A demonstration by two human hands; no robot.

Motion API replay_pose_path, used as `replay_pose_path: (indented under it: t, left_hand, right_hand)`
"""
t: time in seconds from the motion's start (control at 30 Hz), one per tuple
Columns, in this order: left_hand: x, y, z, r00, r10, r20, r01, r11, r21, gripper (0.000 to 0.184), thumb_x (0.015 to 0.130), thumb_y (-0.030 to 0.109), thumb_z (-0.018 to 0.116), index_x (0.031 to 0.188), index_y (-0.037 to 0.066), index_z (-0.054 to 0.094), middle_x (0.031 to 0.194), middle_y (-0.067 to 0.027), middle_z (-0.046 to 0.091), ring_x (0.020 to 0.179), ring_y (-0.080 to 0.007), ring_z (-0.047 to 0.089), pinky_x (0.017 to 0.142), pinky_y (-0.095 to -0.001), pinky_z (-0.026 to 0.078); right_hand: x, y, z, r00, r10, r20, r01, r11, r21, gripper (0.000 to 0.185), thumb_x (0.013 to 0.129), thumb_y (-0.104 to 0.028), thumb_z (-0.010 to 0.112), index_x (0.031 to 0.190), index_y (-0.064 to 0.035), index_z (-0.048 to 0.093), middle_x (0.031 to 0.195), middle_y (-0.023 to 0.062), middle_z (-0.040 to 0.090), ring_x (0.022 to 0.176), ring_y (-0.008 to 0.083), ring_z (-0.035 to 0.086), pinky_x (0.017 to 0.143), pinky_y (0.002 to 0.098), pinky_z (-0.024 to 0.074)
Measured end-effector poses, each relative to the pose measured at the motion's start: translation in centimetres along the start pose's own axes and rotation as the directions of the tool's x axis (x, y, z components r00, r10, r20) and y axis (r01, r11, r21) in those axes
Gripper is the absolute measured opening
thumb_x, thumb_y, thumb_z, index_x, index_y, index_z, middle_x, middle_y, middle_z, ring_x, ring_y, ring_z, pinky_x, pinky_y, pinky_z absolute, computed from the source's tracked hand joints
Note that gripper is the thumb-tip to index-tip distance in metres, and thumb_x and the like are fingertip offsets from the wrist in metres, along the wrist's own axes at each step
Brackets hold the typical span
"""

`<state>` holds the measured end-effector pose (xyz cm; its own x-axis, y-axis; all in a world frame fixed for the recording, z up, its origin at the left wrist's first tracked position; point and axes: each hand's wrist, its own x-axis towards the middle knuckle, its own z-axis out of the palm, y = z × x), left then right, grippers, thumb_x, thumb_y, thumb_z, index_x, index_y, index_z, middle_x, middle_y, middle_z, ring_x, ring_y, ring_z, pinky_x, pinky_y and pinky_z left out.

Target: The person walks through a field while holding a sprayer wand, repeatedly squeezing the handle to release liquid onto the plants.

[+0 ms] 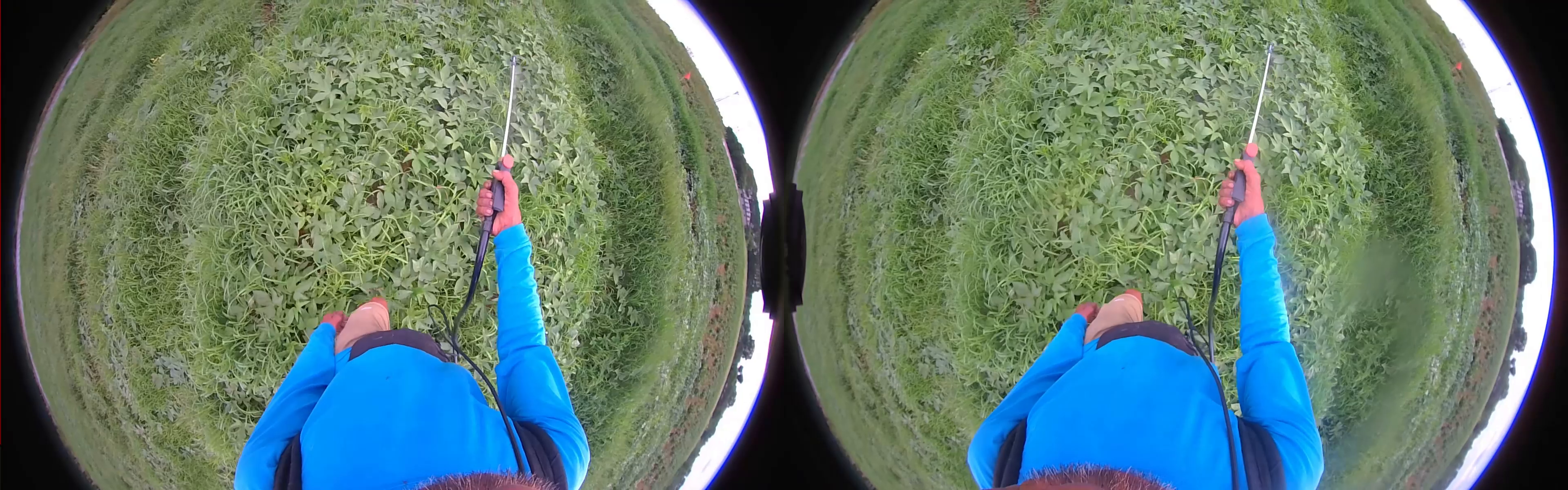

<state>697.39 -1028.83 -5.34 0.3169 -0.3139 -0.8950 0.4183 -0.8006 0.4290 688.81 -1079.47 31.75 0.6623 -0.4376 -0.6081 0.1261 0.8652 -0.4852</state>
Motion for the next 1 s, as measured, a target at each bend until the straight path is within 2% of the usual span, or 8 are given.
replay_pose_path:
  t: [0.03,0.13,0.3,0.37,0.53,0.6,0.8,1.0]
  left_hand:
    - [0.3,2.2,-0.4,0.981,-0.194,0.011,0.192,0.960,-0.205,0.025,0.083,0.029,0.053,0.092,0.007,0.061,0.079,-0.0137,0.064,0.064,-0.0258,0.061,0.053,-0.0402,0.046]
    - [-0.2,8.5,-3.5,0.978,-0.193,0.079,0.208,0.928,-0.308,0.017,0.085,0.027,0.052,0.086,0.010,0.055,0.067,-0.0077,0.055,0.052,-0.0201,0.053,0.043,-0.0359,0.038]
    - [1.6,16.1,-8.4,0.988,-0.152,0.022,0.152,0.947,-0.282,0.022,0.086,0.031,0.050,0.091,0.012,0.058,0.075,-0.0040,0.058,0.054,-0.0158,0.052,0.047,-0.0332,0.040]
    - [1.3,18.7,-9.8,0.996,-0.043,-0.072,0.028,0.980,-0.195,0.022,0.087,0.033,0.048,0.088,0.013,0.054,0.071,-0.0041,0.055,0.052,-0.0173,0.051,0.047,-0.0364,0.039]
    - [1.8,20.3,-11.4,0.996,-0.065,-0.053,0.054,0.980,-0.193,0.027,0.087,0.036,0.049,0.093,0.011,0.057,0.077,-0.0039,0.058,0.061,-0.0156,0.054,0.053,-0.0312,0.043]
    - [2.4,19.4,-11.3,0.995,-0.094,0.032,0.099,0.958,-0.270,0.026,0.089,0.039,0.048,0.089,0.014,0.056,0.072,-0.0035,0.059,0.054,-0.0187,0.055,0.048,-0.0376,0.042]
    - [2.0,17.9,-10.4,0.950,-0.293,0.107,0.311,0.923,-0.229,0.029,0.088,0.041,0.050,0.089,0.014,0.058,0.072,-0.0035,0.060,0.056,-0.0190,0.055,0.049,-0.0397,0.043]
    - [2.2,18.2,-11.4,0.964,-0.266,0.005,0.258,0.928,-0.268,0.028,0.084,0.037,0.051,0.093,0.011,0.060,0.073,-0.0050,0.060,0.057,-0.0211,0.055,0.051,-0.0395,0.043]
  right_hand:
    - [0.3,-0.4,1.1,0.999,0.016,0.048,-0.014,1.000,-0.028,0.034,0.078,-0.040,0.063,0.076,-0.0110,0.046,0.057,-0.0023,0.040,0.041,0.0077,0.039,0.034,0.0209,0.0326]
    - [1.8,-1.1,3.2,0.980,0.121,0.157,-0.137,0.986,0.091,0.034,0.079,-0.039,0.061,0.075,-0.0089,0.046,0.057,-0.0015,0.040,0.039,0.0088,0.038,0.033,0.0221,0.0331]
    - [2.4,-1.1,6.3,0.925,0.224,0.306,-0.288,0.940,0.183,0.035,0.080,-0.036,0.058,0.080,-0.0018,0.051,0.058,0.0029,0.043,0.040,0.0118,0.039,0.033,0.0243,0.0354]
    - [2.4,-0.9,8.0,0.926,0.215,0.311,-0.277,0.946,0.170,0.035,0.080,-0.036,0.058,0.080,-0.0018,0.051,0.058,0.0029,0.042,0.039,0.0117,0.038,0.033,0.0245,0.0351]
    - [3.1,-0.3,10.8,0.877,0.278,0.391,-0.369,0.912,0.181,0.035,0.080,-0.036,0.058,0.080,-0.0021,0.049,0.059,0.0033,0.042,0.037,0.0111,0.035,0.032,0.0247,0.0332]
    - [3.8,-0.3,11.9,0.867,0.287,0.407,-0.386,0.904,0.184,0.035,0.081,-0.036,0.058,0.080,-0.0022,0.048,0.058,0.0035,0.042,0.036,0.0112,0.035,0.032,0.0247,0.0328]
    - [6.8,-0.3,15.9,0.784,0.410,0.467,-0.511,0.853,0.109,0.034,0.081,-0.036,0.058,0.080,-0.0035,0.048,0.058,0.0030,0.041,0.037,0.0113,0.035,0.033,0.0250,0.0333]
    - [11.7,1.1,18.9,0.639,0.532,0.555,-0.601,0.796,-0.071,0.034,0.079,-0.039,0.058,0.081,-0.0067,0.046,0.060,0.0013,0.043,0.038,0.0091,0.037,0.031,0.0230,0.0336]
